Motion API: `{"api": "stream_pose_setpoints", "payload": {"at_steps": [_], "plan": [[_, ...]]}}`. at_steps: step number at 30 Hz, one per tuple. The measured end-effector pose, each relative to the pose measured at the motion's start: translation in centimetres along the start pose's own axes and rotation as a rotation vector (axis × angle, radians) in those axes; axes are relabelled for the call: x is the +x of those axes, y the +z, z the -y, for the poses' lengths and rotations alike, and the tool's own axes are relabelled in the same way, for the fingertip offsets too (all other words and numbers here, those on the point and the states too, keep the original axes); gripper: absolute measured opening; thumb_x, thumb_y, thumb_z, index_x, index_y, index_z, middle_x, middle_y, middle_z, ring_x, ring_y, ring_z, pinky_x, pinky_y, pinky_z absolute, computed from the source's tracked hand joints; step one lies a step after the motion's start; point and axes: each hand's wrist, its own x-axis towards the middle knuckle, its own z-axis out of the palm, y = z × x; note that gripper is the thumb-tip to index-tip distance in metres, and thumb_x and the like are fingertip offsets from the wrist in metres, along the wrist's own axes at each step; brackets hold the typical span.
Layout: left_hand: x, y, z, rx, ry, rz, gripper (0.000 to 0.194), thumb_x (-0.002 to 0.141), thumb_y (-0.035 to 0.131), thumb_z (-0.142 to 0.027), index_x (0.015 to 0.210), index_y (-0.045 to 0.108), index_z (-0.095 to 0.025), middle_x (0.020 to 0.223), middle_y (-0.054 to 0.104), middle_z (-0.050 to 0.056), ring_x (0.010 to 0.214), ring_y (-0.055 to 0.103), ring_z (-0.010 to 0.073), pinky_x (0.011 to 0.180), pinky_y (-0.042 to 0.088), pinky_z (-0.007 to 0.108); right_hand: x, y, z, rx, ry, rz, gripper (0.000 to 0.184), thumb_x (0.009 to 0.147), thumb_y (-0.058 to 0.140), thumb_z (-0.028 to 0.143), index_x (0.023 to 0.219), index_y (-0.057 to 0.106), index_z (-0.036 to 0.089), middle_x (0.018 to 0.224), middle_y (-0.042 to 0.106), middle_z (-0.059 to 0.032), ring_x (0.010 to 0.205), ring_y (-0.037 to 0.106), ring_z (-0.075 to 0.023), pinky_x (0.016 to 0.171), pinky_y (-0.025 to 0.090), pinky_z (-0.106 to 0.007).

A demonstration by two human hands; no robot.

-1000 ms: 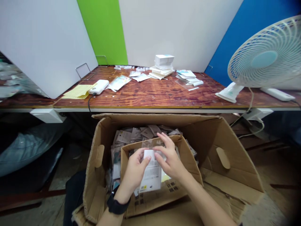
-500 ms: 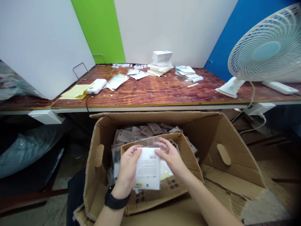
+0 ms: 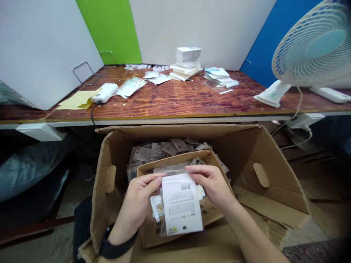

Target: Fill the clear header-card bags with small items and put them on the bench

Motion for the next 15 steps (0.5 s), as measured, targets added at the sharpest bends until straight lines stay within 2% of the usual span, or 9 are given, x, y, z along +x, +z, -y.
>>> {"api": "stream_pose_setpoints", "payload": {"at_steps": [4,7,10,15], "plan": [[-0.3,-0.6,0.0,0.031,0.145,-0.062,0.012,0.058,0.071,-0.012,0.068,0.073,-0.018,0.064,0.071,0.002,0.055,0.060,0.0111,0.052,0.047,0.017,-0.5,-0.4,0.6,-0.065,-0.127,0.027,0.023,0.066,0.056,0.007,0.069,0.073,0.022,0.065,0.070,-0.0016,0.060,0.063,-0.0153,0.051,0.048,-0.024],[-0.7,-0.7,-0.1,0.023,0.213,-0.045,0.012,0.058,0.067,-0.009,0.057,0.072,-0.019,0.059,0.069,0.001,0.054,0.061,0.0116,0.051,0.047,0.017,-0.9,-0.5,1.5,-0.104,-0.245,0.122,0.027,0.068,0.053,0.005,0.070,0.073,0.022,0.066,0.070,-0.0013,0.056,0.062,-0.0146,0.048,0.046,-0.023],[-1.0,-0.9,-0.2,0.051,0.239,-0.044,0.013,0.059,0.066,-0.009,0.056,0.071,-0.021,0.058,0.069,0.001,0.054,0.062,0.0133,0.050,0.047,0.018,-1.2,-0.6,2.4,-0.107,-0.334,0.216,0.030,0.069,0.052,0.003,0.075,0.073,0.023,0.072,0.071,-0.0014,0.060,0.064,-0.0160,0.050,0.047,-0.025],[-1.6,-1.3,-0.1,0.088,0.275,-0.073,0.015,0.058,0.067,-0.009,0.053,0.071,-0.023,0.060,0.069,0.002,0.058,0.064,0.0176,0.049,0.048,0.022,-1.4,-1.1,2.7,-0.097,-0.366,0.291,0.024,0.071,0.055,0.010,0.080,0.073,0.022,0.074,0.071,-0.0032,0.056,0.063,-0.0156,0.048,0.046,-0.025]]}}
